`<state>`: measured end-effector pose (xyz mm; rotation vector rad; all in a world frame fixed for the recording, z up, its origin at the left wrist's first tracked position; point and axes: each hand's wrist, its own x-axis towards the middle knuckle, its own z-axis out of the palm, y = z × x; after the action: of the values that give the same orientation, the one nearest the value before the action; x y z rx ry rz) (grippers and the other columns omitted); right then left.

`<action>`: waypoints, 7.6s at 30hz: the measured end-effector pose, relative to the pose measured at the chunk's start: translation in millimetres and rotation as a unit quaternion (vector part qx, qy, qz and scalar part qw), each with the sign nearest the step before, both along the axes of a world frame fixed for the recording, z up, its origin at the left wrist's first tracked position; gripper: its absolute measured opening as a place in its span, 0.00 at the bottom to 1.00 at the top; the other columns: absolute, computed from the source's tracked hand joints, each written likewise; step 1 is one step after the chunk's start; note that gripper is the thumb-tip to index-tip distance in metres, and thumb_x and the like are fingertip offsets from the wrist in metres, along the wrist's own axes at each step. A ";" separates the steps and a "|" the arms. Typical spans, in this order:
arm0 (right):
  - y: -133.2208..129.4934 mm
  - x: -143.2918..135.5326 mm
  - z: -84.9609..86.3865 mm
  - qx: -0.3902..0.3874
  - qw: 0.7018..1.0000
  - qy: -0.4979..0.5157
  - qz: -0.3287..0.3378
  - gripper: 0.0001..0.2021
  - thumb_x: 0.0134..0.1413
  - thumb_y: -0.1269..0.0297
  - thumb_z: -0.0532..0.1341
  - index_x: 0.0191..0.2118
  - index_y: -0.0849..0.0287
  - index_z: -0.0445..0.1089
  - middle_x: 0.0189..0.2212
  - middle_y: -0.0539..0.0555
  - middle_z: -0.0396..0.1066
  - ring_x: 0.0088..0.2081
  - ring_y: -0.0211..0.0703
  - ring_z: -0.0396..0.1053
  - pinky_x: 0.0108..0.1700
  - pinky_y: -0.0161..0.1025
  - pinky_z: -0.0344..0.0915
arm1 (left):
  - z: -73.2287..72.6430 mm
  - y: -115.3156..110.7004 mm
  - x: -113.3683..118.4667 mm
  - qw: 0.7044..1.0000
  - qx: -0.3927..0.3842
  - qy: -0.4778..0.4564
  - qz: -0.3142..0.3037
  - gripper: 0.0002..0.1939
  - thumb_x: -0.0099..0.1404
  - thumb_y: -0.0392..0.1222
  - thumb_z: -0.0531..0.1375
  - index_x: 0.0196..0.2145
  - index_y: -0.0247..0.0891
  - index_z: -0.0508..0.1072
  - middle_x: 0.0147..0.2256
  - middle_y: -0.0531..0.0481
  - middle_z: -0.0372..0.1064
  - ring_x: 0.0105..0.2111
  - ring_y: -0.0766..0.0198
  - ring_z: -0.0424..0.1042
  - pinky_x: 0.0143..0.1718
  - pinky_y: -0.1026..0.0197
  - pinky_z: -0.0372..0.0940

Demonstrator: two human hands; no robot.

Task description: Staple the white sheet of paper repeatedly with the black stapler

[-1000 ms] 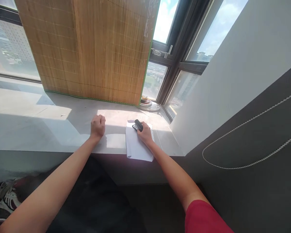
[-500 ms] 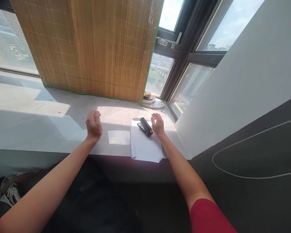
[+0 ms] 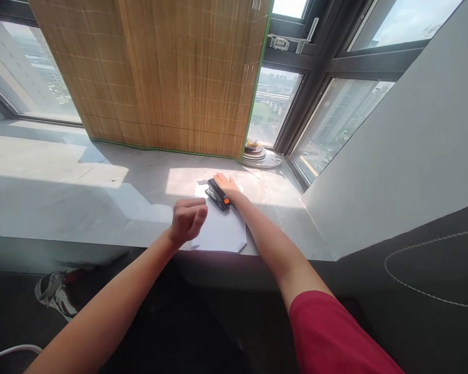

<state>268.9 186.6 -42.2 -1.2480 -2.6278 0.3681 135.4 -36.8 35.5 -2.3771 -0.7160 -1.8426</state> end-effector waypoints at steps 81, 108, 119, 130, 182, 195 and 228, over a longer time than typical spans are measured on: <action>-103.8 41.3 22.4 -0.036 0.858 0.508 -0.065 0.20 0.54 0.50 0.61 0.18 0.56 0.72 0.17 0.45 0.52 0.25 0.37 0.52 0.32 0.39 0.54 | -47.3 58.7 -91.3 0.792 -0.476 -0.255 0.285 0.15 0.70 0.42 0.52 0.36 0.40 0.79 0.47 0.43 0.81 0.46 0.52 0.79 0.46 0.55 0.70; -118.2 13.5 9.9 0.227 0.905 0.348 0.088 0.10 0.68 0.61 0.66 0.52 0.52 0.80 0.50 0.57 0.84 0.51 0.53 0.80 0.55 0.52 0.76 | -33.6 50.0 -67.9 0.640 -0.365 -0.676 0.029 0.17 0.77 0.41 0.51 0.37 0.38 0.78 0.47 0.40 0.81 0.50 0.57 0.80 0.58 0.53 0.71; -141.3 15.2 20.9 0.384 0.886 0.197 0.167 0.16 0.72 0.74 0.61 0.53 0.47 0.81 0.55 0.50 0.83 0.51 0.48 0.78 0.57 0.49 0.73 | -21.8 42.7 -52.1 0.475 -0.475 -0.726 -0.145 0.21 0.82 0.47 0.50 0.51 0.29 0.76 0.42 0.33 0.81 0.33 0.57 0.81 0.35 0.59 0.76; -115.6 14.3 5.5 0.067 0.930 0.360 -0.014 0.15 0.53 0.52 0.74 0.43 0.54 0.84 0.37 0.55 0.83 0.35 0.49 0.77 0.40 0.45 0.74 | -13.9 34.7 -70.1 0.671 -0.335 -0.655 -0.085 0.31 0.81 0.64 0.45 0.46 0.39 0.78 0.49 0.35 0.80 0.53 0.51 0.80 0.56 0.49 0.76; -14.0 81.4 1.1 0.170 0.958 0.018 -0.229 0.16 0.66 0.75 0.57 0.50 0.58 0.80 0.47 0.64 0.77 0.54 0.58 0.69 0.49 0.46 0.64 | -63.1 139.5 -144.9 0.817 -0.438 -0.132 0.350 0.17 0.58 0.29 0.64 0.20 0.44 0.63 0.31 0.41 0.70 0.53 0.38 0.75 0.64 0.40 0.62; -51.2 48.4 14.0 0.125 0.913 0.321 -0.220 0.14 0.60 0.67 0.58 0.49 0.59 0.76 0.37 0.57 0.77 0.43 0.52 0.72 0.53 0.49 0.69 | -28.5 64.6 -110.9 0.793 -0.316 -0.462 0.241 0.15 0.63 0.33 0.69 0.47 0.39 0.78 0.45 0.42 0.80 0.36 0.58 0.84 0.50 0.51 0.79; -88.8 12.4 3.5 -0.064 0.918 0.355 0.165 0.17 0.53 0.54 0.72 0.47 0.55 0.79 0.40 0.53 0.80 0.40 0.48 0.75 0.41 0.41 0.70 | -38.1 31.2 -105.0 0.875 -0.440 -0.190 0.062 0.19 0.60 0.56 0.73 0.36 0.40 0.76 0.30 0.49 0.76 0.29 0.62 0.74 0.32 0.60 0.70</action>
<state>281.3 97.8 -38.7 -0.5250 -2.1689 0.8712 30.3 -5.6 -2.6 -2.2327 -2.0795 -2.2661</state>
